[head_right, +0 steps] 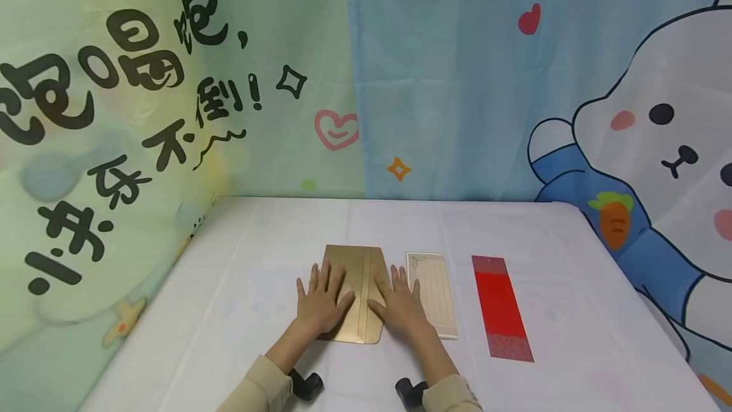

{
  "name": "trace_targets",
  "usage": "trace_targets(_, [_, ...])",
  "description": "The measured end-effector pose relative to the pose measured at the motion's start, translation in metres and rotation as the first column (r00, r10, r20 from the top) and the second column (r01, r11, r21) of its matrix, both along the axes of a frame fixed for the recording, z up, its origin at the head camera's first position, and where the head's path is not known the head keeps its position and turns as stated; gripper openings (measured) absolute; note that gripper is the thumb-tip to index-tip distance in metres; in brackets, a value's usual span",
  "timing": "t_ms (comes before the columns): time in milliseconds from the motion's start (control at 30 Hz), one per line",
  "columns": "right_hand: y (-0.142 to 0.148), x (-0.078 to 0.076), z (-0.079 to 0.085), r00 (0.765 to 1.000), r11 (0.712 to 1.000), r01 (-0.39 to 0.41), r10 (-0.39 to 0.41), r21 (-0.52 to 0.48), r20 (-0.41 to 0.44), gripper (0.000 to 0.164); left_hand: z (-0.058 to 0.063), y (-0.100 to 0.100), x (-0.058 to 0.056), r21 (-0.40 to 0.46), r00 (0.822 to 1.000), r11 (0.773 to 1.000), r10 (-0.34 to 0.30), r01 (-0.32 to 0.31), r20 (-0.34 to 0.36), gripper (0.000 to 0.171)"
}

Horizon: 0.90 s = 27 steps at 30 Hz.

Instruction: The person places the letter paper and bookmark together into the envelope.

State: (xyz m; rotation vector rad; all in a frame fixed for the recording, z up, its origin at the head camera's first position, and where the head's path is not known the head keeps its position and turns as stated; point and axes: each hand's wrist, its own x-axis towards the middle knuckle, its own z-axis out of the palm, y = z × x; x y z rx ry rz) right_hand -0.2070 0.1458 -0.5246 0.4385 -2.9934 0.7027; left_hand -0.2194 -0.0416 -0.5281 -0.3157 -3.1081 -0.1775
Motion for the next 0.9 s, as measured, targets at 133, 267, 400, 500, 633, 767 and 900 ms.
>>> trace_targets(133, [0.002, 0.001, -0.002, 1.000, 0.999, -0.020, 0.019, 0.028, 0.014, 0.061, -0.007, 0.001, 0.002, -0.017, 0.999, 1.000, -0.008, 0.009, 0.032, 0.065])
trace_targets(267, [0.006, 0.002, -0.003, 1.000, 0.999, -0.021, 0.021, 0.025, 0.004, 0.061, -0.010, 0.005, 0.003, -0.012, 0.999, 1.000, -0.023, 0.023, 0.029, 0.064])
trace_targets(400, [0.009, 0.004, -0.002, 1.000, 1.000, -0.020, 0.020, -0.008, -0.011, 0.060, -0.012, 0.009, 0.003, -0.019, 1.000, 1.000, -0.023, 0.023, 0.016, 0.064])
trace_targets(500, [0.010, 0.005, -0.001, 1.000, 0.999, -0.019, 0.018, -0.044, -0.018, 0.059, -0.013, 0.011, 0.004, -0.026, 1.000, 1.000, -0.017, 0.017, 0.010, 0.064])
trace_targets(633, [0.013, 0.007, -0.001, 0.999, 0.998, -0.001, -0.001, -0.066, -0.036, 0.059, -0.013, 0.011, 0.005, -0.022, 1.000, 1.000, -0.018, 0.018, 0.010, 0.064])
trace_targets(767, [0.015, 0.007, -0.004, 0.998, 0.999, 0.017, -0.019, -0.044, -0.055, 0.059, -0.013, 0.010, 0.006, -0.012, 1.000, 1.000, -0.019, 0.019, 0.010, 0.064])
trace_targets(900, [0.016, 0.008, -0.006, 0.999, 0.999, 0.018, -0.020, -0.029, -0.042, 0.058, -0.011, 0.010, 0.007, -0.005, 1.000, 1.000, -0.024, 0.024, -0.003, 0.064])
